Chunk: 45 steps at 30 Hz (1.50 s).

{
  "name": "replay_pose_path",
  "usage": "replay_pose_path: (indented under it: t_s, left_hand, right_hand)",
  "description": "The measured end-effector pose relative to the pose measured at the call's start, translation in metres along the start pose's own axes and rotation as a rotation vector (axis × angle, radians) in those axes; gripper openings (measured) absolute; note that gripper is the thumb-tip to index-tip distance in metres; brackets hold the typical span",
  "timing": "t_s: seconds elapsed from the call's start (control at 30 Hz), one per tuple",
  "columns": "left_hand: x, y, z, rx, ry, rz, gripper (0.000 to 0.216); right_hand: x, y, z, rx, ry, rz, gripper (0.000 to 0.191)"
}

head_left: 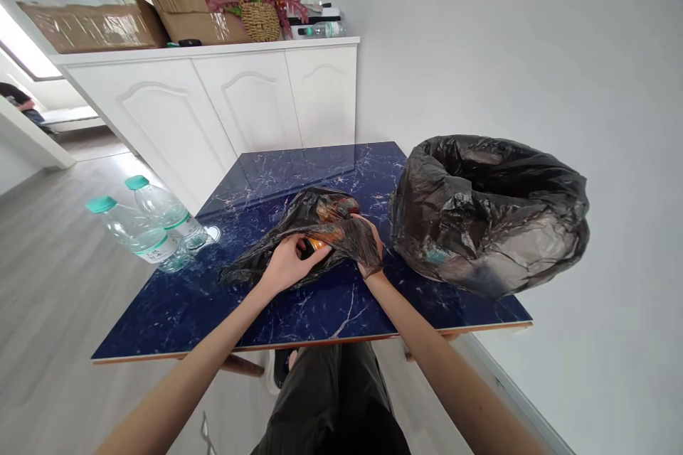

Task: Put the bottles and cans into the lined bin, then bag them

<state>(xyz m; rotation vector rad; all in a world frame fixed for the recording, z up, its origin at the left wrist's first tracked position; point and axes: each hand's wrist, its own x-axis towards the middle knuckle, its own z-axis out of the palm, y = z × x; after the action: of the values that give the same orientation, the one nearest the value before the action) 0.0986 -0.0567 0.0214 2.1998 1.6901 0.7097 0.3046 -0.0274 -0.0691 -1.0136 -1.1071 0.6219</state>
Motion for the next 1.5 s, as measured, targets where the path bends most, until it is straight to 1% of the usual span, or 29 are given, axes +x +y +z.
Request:
replay_pose_path:
  t_s: [0.07,0.13,0.23,0.3,0.4,0.5,0.57,0.7,0.83,0.9,0.97,1.03,1.1,1.2,1.27,1.37,1.5]
  left_hand:
    - [0.001,-0.001,-0.004,-0.045,0.008,-0.012,0.055]
    - [0.001,-0.002,-0.004,-0.037,0.011,0.012,0.053]
    - [0.0,-0.005,0.001,0.023,0.002,0.054,0.055]
    - [-0.001,-0.007,0.007,0.071,0.022,0.064,0.057]
    - [-0.002,-0.006,0.012,0.106,0.051,0.032,0.056]
    - [-0.003,-0.001,0.011,0.056,0.079,0.008,0.054]
    - [-0.005,0.002,0.008,-0.013,0.137,0.015,0.054]
    - [-0.014,0.007,-0.004,-0.155,0.289,0.044,0.058]
    - [-0.022,0.011,-0.021,-0.226,0.379,0.132,0.052]
    - [-0.028,0.012,-0.031,-0.271,0.395,0.194,0.047]
    - [-0.037,0.013,-0.041,-0.338,0.379,0.227,0.045]
    - [-0.05,0.013,-0.054,-0.4,0.359,0.214,0.048]
    - [-0.065,0.011,-0.068,-0.439,0.367,0.188,0.052]
    - [-0.09,-0.001,-0.092,-0.439,0.435,0.155,0.053]
    - [-0.105,-0.016,-0.107,-0.408,0.517,0.12,0.053]
    - [-0.123,-0.047,-0.127,-0.349,0.629,0.036,0.056]
    - [-0.143,-0.092,-0.145,-0.28,0.722,-0.16,0.066]
  right_hand:
    - [0.0,0.0,0.0,0.002,-0.004,-0.004,0.043]
    - [0.001,0.002,0.0,0.004,-0.003,-0.008,0.043]
    - [0.002,0.006,0.001,0.0,0.0,-0.018,0.041]
    - [0.003,0.009,0.001,-0.005,0.001,-0.028,0.04]
    - [0.002,0.011,0.0,-0.008,-0.008,-0.047,0.041]
    - [0.001,0.011,-0.002,-0.016,-0.02,-0.061,0.041]
    - [0.0,0.012,-0.003,-0.028,-0.022,-0.062,0.041]
    - [0.001,0.019,-0.004,-0.041,-0.018,-0.043,0.044]
    - [0.003,0.029,-0.003,-0.023,-0.002,-0.024,0.046]
    - [0.003,0.033,-0.002,-0.001,0.005,-0.015,0.046]
    - [0.003,0.035,-0.001,0.029,0.008,-0.004,0.045]
    - [0.004,0.037,0.0,0.062,0.007,0.006,0.043]
    - [0.005,0.038,0.0,0.094,0.002,0.014,0.042]
    - [0.006,0.038,-0.001,0.129,-0.024,0.018,0.041]
    - [0.005,0.038,-0.002,0.134,-0.046,0.018,0.041]
    - [0.003,0.036,-0.005,0.127,-0.068,0.015,0.04]
    - [0.002,0.036,-0.007,0.11,-0.071,0.012,0.039]
